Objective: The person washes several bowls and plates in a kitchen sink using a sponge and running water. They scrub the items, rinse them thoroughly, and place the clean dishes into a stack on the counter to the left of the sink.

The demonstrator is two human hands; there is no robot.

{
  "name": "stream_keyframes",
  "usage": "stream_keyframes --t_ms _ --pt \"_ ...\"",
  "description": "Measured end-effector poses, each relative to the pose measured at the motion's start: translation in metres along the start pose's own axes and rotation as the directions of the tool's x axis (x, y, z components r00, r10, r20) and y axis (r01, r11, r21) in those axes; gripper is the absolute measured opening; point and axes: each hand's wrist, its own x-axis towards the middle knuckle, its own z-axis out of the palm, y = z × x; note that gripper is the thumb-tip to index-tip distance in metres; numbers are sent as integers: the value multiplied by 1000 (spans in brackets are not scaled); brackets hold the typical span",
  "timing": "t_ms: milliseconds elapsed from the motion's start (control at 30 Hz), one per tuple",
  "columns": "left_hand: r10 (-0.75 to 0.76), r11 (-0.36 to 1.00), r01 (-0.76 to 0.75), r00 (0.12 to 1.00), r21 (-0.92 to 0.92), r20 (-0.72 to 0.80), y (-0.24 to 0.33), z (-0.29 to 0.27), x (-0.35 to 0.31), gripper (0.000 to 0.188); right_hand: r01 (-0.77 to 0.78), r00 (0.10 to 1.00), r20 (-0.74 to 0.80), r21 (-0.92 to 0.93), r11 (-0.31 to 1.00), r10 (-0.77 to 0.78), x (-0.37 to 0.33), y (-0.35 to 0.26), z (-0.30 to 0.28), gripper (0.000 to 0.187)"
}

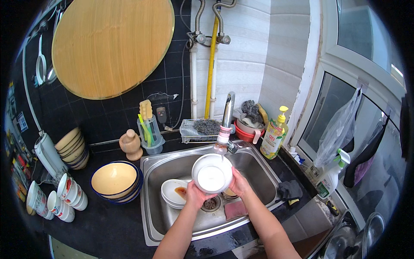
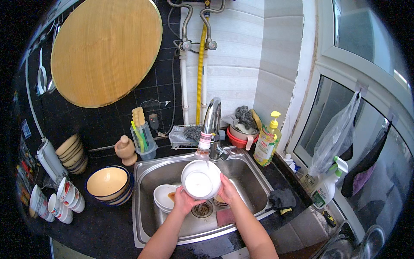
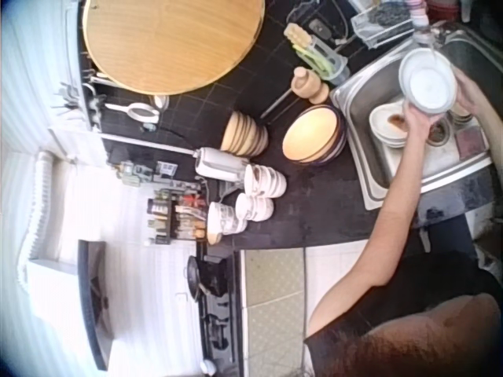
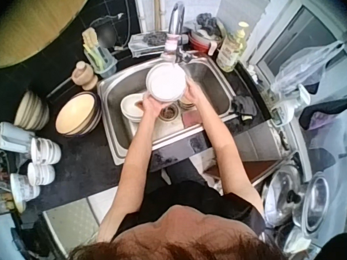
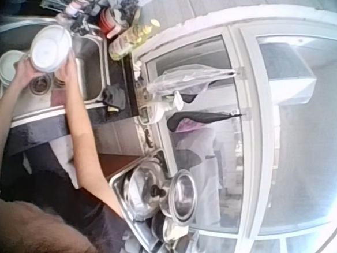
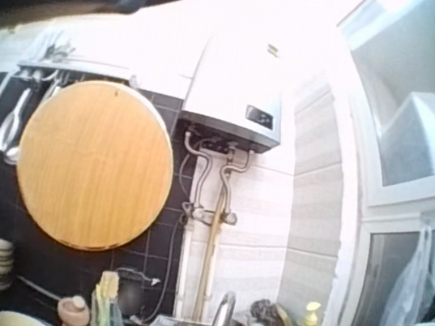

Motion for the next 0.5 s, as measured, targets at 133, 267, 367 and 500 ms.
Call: stream_keyframes --t_ms 133,267,367,500 --pt "70 937 -2 981 348 -182 -6 7 5 71 63 993 -93 -57 996 -68 4 -3 -17 37" --pt "283 793 -98 933 601 -222 -15 4 12 78 85 991 -96 -66 994 -91 4 -6 -18 36" --pt "300 798 -124 930 589 -212 -7 19 1 78 95 987 -120 -90 991 -105 4 -6 -17 36" --pt "289 798 -134 941 587 -178 -7 20 1 72 72 959 -249 -237 969 -132 4 -9 -13 37"
